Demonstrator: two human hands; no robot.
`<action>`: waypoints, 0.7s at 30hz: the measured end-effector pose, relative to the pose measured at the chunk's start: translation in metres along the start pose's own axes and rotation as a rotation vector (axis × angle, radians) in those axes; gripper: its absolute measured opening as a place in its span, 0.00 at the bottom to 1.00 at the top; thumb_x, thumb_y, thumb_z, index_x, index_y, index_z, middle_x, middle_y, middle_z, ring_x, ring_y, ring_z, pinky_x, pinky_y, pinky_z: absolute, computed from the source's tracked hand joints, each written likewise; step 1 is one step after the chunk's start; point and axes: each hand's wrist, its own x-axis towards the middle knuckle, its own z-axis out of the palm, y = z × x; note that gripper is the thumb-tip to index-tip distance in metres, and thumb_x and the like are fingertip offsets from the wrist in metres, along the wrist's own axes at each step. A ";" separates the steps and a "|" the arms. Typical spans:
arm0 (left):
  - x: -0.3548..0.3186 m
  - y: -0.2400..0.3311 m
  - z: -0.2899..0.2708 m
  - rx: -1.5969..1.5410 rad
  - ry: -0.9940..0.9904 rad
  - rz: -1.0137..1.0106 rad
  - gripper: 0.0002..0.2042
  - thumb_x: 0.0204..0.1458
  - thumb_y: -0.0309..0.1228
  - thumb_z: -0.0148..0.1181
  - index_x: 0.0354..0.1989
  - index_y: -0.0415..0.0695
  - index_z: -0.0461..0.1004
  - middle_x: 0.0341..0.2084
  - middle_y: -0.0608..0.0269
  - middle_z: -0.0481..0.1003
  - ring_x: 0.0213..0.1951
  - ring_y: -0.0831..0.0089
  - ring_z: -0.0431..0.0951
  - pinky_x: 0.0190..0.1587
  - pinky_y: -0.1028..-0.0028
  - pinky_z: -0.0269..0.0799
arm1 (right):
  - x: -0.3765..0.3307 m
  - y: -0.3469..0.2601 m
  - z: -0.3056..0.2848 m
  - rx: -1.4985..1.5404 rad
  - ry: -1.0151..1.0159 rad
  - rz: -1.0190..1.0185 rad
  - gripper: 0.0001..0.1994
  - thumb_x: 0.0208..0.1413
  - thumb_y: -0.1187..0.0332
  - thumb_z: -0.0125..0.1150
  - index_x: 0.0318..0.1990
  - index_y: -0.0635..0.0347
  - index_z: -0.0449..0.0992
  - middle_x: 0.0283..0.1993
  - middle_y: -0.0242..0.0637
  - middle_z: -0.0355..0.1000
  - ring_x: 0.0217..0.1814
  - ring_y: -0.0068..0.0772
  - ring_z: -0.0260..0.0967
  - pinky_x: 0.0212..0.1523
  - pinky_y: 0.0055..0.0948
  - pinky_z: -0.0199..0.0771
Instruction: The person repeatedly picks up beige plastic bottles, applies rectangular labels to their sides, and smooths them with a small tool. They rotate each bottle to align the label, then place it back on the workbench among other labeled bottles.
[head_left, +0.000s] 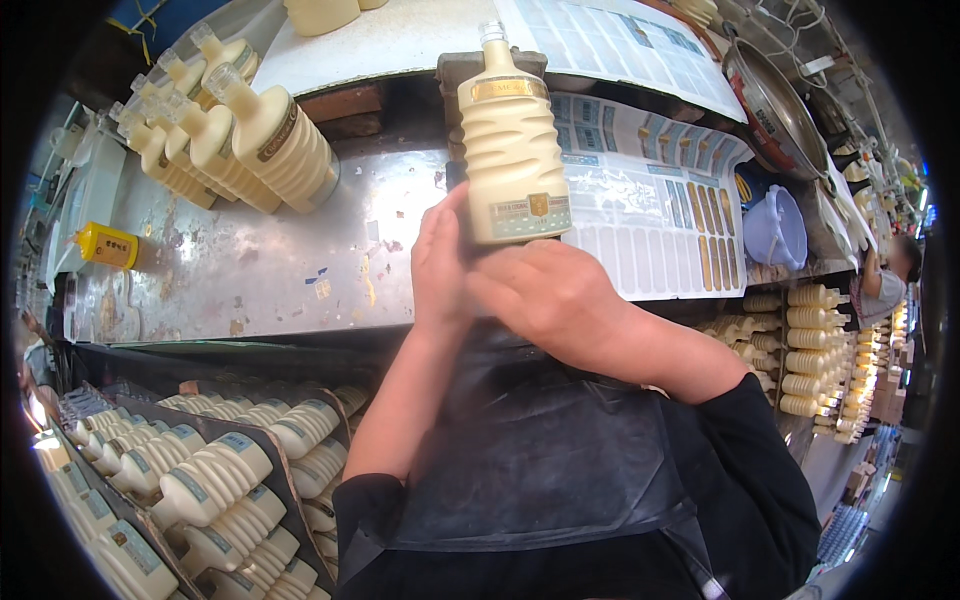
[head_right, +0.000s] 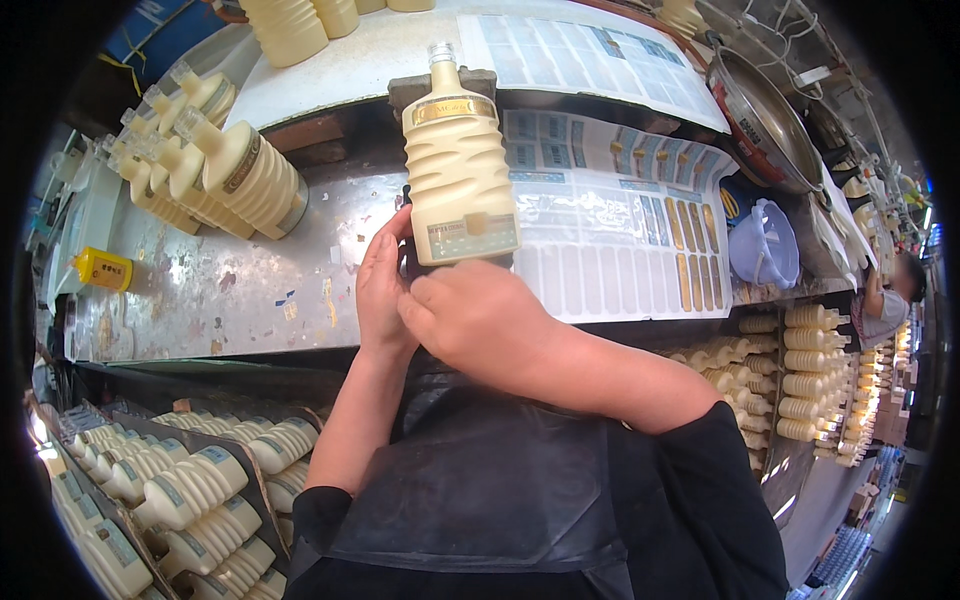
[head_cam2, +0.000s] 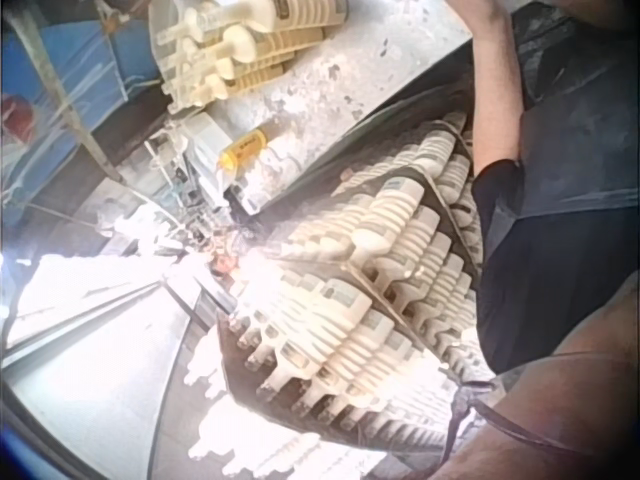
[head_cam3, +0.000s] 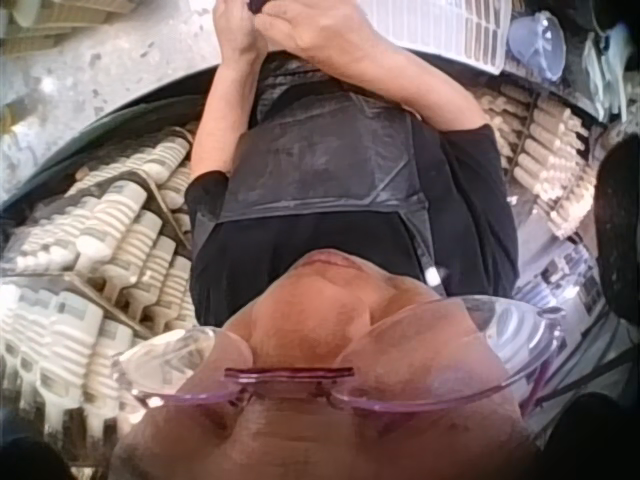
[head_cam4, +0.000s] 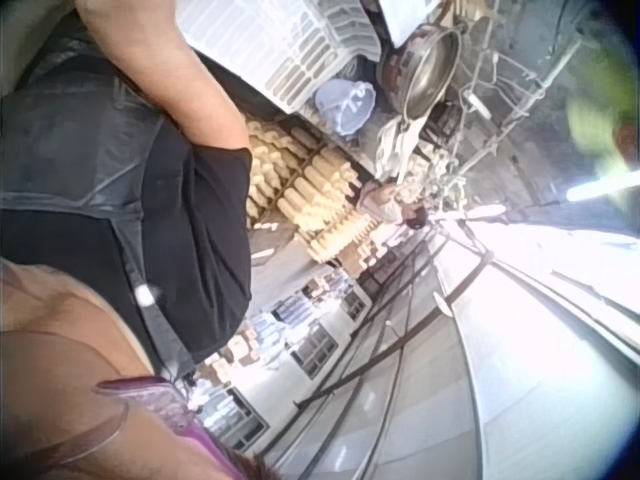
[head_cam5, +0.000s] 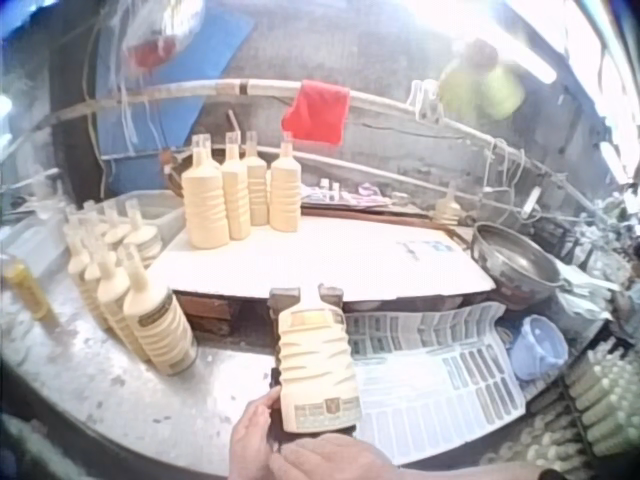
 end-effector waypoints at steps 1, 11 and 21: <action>0.000 0.000 0.000 0.037 0.012 0.012 0.22 0.74 0.38 0.40 0.64 0.33 0.67 0.60 0.50 0.72 0.60 0.65 0.73 0.65 0.64 0.68 | 0.003 0.003 -0.004 0.011 0.087 0.004 0.07 0.43 0.72 0.62 0.32 0.61 0.74 0.29 0.35 0.68 0.34 0.37 0.73 0.33 0.35 0.72; 0.003 -0.006 -0.003 0.336 0.108 0.087 0.22 0.71 0.38 0.48 0.66 0.37 0.67 0.52 0.59 0.74 0.55 0.69 0.71 0.64 0.67 0.63 | -0.020 0.022 -0.008 0.159 0.158 0.523 0.08 0.58 0.73 0.62 0.44 0.60 0.75 0.29 0.43 0.77 0.30 0.46 0.79 0.30 0.40 0.78; 0.017 -0.015 0.021 1.051 0.198 0.320 0.31 0.59 0.41 0.55 0.68 0.36 0.62 0.59 0.46 0.67 0.63 0.53 0.61 0.69 0.55 0.53 | -0.045 0.052 0.000 0.406 0.089 1.013 0.15 0.59 0.68 0.64 0.52 0.60 0.73 0.23 0.40 0.76 0.23 0.30 0.73 0.28 0.31 0.71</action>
